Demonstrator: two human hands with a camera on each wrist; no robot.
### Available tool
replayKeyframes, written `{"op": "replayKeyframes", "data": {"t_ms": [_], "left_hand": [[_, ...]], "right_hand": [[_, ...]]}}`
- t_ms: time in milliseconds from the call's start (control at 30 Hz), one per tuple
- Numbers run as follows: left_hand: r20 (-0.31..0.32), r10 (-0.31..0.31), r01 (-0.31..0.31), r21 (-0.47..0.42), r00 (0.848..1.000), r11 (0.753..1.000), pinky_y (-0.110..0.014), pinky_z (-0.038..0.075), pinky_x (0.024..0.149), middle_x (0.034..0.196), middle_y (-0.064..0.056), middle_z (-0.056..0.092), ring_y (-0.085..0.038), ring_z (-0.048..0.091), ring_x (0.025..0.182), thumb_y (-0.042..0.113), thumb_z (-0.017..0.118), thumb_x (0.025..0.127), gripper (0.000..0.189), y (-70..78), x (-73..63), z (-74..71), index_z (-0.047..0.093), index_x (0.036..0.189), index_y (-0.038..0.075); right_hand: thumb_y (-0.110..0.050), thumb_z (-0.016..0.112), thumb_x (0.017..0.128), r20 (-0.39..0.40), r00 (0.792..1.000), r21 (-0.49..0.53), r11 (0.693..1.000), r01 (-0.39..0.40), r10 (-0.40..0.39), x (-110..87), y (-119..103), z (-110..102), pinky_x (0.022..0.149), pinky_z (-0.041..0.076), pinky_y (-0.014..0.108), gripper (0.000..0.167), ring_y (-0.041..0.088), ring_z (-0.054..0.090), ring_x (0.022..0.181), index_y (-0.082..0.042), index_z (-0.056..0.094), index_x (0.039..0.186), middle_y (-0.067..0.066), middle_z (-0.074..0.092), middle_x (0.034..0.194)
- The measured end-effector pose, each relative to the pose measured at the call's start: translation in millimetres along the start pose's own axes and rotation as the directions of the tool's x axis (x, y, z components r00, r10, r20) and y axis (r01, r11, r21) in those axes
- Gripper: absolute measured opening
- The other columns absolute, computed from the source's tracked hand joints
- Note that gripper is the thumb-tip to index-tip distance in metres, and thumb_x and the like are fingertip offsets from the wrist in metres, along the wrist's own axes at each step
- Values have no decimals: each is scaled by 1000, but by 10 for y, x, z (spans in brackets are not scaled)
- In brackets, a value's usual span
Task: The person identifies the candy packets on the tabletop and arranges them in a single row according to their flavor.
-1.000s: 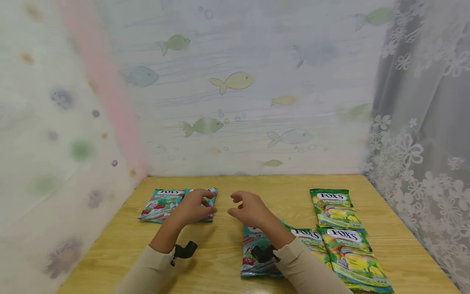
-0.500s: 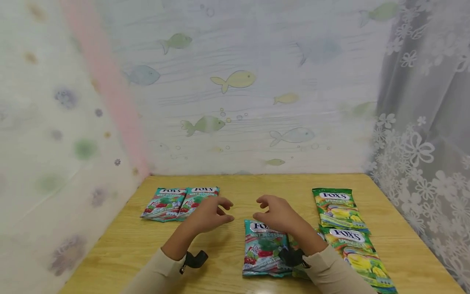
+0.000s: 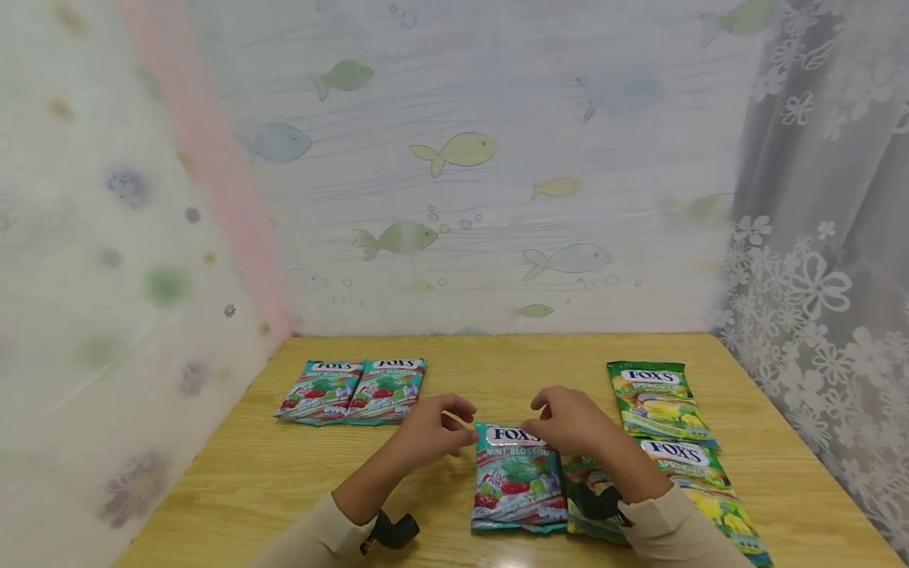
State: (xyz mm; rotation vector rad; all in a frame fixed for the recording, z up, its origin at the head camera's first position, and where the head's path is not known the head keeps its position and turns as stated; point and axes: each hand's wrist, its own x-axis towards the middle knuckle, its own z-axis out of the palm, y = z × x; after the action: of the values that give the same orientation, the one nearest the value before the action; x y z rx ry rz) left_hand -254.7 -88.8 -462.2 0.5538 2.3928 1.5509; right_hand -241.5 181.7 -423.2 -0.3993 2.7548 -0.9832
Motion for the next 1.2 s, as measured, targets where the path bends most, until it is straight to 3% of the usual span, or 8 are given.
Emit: {"op": "replayKeyframes", "data": {"t_ms": [67,167,400,600,800,967,1200], "left_hand": [[2,-29,29,-104,1000,994,-40,63,76,126,-17,64,-20,69,99,21,77,95,36,-10,-12,33,65,128,9],[15,-87,88,-181,996,980,-42,63,77,123,-16,63,-22,69,98,18,77,94,43,-47,-34,60,62,132,4],[71,-187,197,-201,980,959,-39,64,72,111,-10,63,-23,72,85,14,82,90,49,-132,-52,120,60,132,2],[75,-192,202,-160,979,966,-41,63,69,110,-11,66,-25,72,82,12,82,90,46,-134,-27,152,61,129,3],[55,-157,163,-124,986,979,-39,62,67,106,-10,67,-21,71,78,4,82,86,46,-140,-50,169,61,127,5],[46,-141,146,-116,989,982,-36,62,66,105,-9,66,-20,70,79,0,82,84,49,-165,-52,160,61,128,6],[27,-179,181,-138,983,974,-39,62,69,108,-11,66,-24,69,84,-3,81,83,50,-195,-20,84,61,128,7]], "right_hand": [[-32,73,97,10,1000,0,1000,-24,24,-24,6,-6,64,54,35,49,17,66,75,2,64,131,8,71,103],[-33,72,97,25,999,-45,999,-19,20,-49,19,-12,66,54,35,49,14,66,76,3,65,129,4,71,98],[-32,71,98,75,997,-29,999,-13,15,-84,37,-17,65,52,36,45,16,63,68,4,68,125,2,69,86],[-28,71,99,92,996,6,1000,7,-8,-76,12,-8,62,52,36,34,18,64,64,1,72,117,2,71,83],[-28,72,98,94,995,-14,1000,25,-24,-44,12,29,62,51,36,29,18,63,62,-3,75,113,0,72,83],[-28,71,98,99,993,-28,997,73,-70,-29,28,68,65,52,36,29,14,64,72,-4,76,113,0,74,90],[-30,71,99,101,992,15,997,74,-76,-31,-13,95,71,57,38,34,15,69,85,-3,73,118,3,75,101]]}}
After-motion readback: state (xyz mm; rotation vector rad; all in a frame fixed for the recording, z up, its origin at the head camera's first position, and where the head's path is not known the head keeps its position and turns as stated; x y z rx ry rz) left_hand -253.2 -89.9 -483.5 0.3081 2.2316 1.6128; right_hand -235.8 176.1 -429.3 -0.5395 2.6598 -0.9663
